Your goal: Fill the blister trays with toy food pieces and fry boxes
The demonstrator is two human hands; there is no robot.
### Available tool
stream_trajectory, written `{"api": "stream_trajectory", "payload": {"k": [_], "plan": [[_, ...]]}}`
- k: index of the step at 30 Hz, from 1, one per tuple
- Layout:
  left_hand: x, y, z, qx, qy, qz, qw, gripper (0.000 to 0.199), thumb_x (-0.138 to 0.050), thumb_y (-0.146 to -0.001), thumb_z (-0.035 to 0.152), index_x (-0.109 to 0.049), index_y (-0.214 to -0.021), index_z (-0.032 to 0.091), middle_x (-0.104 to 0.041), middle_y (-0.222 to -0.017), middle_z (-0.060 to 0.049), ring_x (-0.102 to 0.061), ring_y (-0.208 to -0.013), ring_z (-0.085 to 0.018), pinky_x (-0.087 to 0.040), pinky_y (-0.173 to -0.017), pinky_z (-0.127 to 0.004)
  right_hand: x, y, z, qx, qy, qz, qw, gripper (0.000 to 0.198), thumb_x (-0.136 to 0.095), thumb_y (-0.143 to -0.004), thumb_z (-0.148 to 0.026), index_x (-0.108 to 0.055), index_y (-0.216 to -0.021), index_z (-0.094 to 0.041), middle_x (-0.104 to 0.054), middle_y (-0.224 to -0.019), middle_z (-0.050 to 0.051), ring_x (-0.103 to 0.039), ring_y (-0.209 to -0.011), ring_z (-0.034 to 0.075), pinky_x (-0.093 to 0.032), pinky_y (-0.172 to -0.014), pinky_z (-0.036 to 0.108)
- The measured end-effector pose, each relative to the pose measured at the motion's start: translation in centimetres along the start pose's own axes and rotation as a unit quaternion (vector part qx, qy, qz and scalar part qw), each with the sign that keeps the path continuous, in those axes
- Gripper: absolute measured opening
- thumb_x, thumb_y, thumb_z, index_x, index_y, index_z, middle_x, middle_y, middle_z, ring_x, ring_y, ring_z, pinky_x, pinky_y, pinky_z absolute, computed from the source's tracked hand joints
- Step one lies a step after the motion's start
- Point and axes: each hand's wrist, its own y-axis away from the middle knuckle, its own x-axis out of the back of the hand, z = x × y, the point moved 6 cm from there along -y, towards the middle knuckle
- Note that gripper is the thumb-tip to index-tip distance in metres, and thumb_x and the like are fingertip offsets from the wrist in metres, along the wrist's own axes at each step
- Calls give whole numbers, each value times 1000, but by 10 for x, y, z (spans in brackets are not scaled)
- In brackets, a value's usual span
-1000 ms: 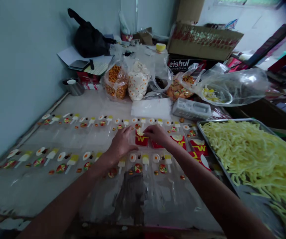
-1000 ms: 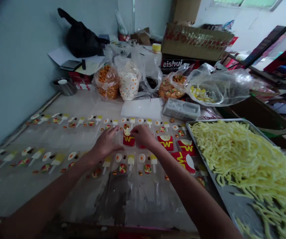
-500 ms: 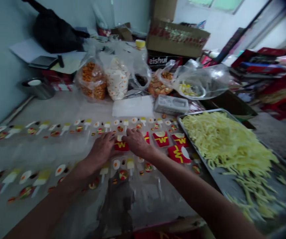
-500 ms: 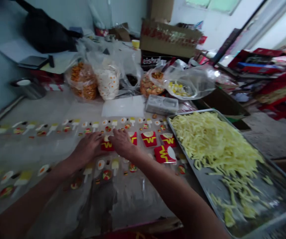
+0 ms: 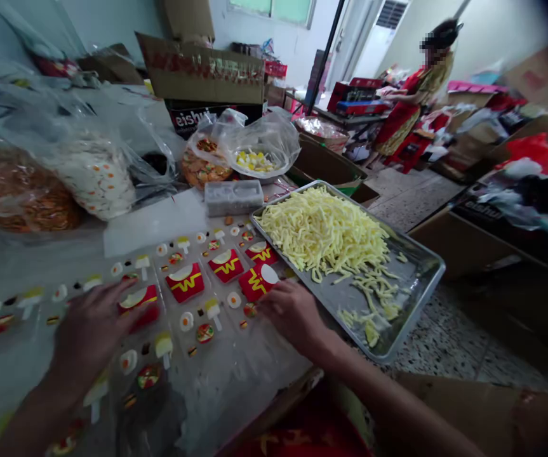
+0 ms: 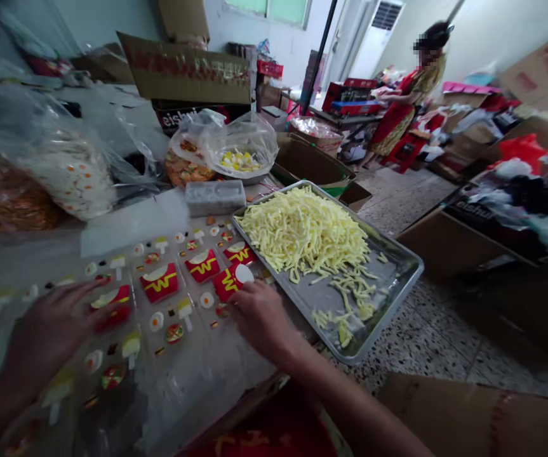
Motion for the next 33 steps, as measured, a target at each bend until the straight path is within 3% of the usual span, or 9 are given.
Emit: {"api": "stream_trajectory", "payload": {"k": [2, 5, 8, 11, 15, 23, 27, 31, 33], "plan": [[-23, -11, 55, -41, -8, -38, 998, 36, -59, -93, 50, -66, -121, 27, -71, -121, -5, -64, -115, -26, -50, -103, -46, 16, 5, 27, -68, 48, 19, 996, 16, -65, -97, -24, -77, -89, -21, -69, -87, 6, -60, -85, 20, -41, -80, 31], [-71, -24, 142, -150, -9, -112, 982, 56, -70, -86, 48, -61, -131, 16, -69, -126, -14, -60, -120, -31, -46, -105, -46, 21, -13, 40, -102, 93, -12, 990, 23, -60, -99, -28, -78, -87, -22, -72, -96, 8, -59, -95, 23, -38, -83, 34], [-108, -34, 188, -163, -53, -161, 972, 70, -78, -77, 45, -59, -136, 12, -65, -131, -19, -57, -123, -39, -46, -102, -50, 12, -38, 39, -112, 108, -70, 985, 26, -59, -98, -30, -78, -83, -20, -74, -94, 9, -61, -95, 24, -36, -79, 34], [-127, -38, 200, -186, -53, -191, 962, 55, -70, -78, 30, -61, -130, 14, -69, -120, -17, -61, -116, -37, -48, -99, -48, 1, -48, 42, -120, 68, -120, 983, 26, -55, -95, -28, -77, -84, -18, -75, -86, 7, -62, -78, 19, -33, -66, 31], [-135, -48, 194, -224, 59, -168, 958, 57, -62, -80, 30, -54, -135, 19, -66, -124, -16, -65, -110, -33, -53, -92, -42, 4, -49, 44, -92, 24, -81, 992, 22, -56, -92, -33, -75, -87, -22, -75, -87, 4, -62, -78, 20, -30, -64, 31], [-124, -50, 180, -182, 32, -135, 973, 84, -68, -79, 60, -22, -150, 62, -60, -135, 7, -62, -119, -35, -56, -94, -53, 68, -10, 70, -161, 82, 54, 982, 15, -57, -98, -30, -64, -88, -21, -71, -95, 6, -55, -93, 25, -34, -80, 38], [-120, -40, 215, -215, 51, -87, 971, 106, -69, -75, 64, -9, -161, 44, -44, -158, -2, -48, -137, -41, -45, -109, -60, 65, 3, 56, -97, 102, 66, 988, 10, -58, -95, -28, -62, -91, -20, -69, -94, 5, -53, -95, 26, -36, -81, 40], [-130, -26, 269, -241, 83, -124, 959, 71, -50, -89, 34, -30, -155, 19, -55, -142, -19, -56, -129, -36, -49, -106, -51, 57, 19, 49, -43, 51, 32, 997, 10, -60, -95, -23, -66, -87, -19, -68, -88, 4, -56, -87, 23, -40, -80, 37], [-134, -25, 281, -210, 88, -141, 964, 70, -56, -86, 35, -36, -150, 15, -59, -133, -20, -61, -121, -36, -53, -98, -49, 73, 39, 68, -38, -1, 27, 999, 13, -61, -97, -22, -72, -90, -20, -70, -89, 4, -59, -83, 19, -42, -77, 32]]}}
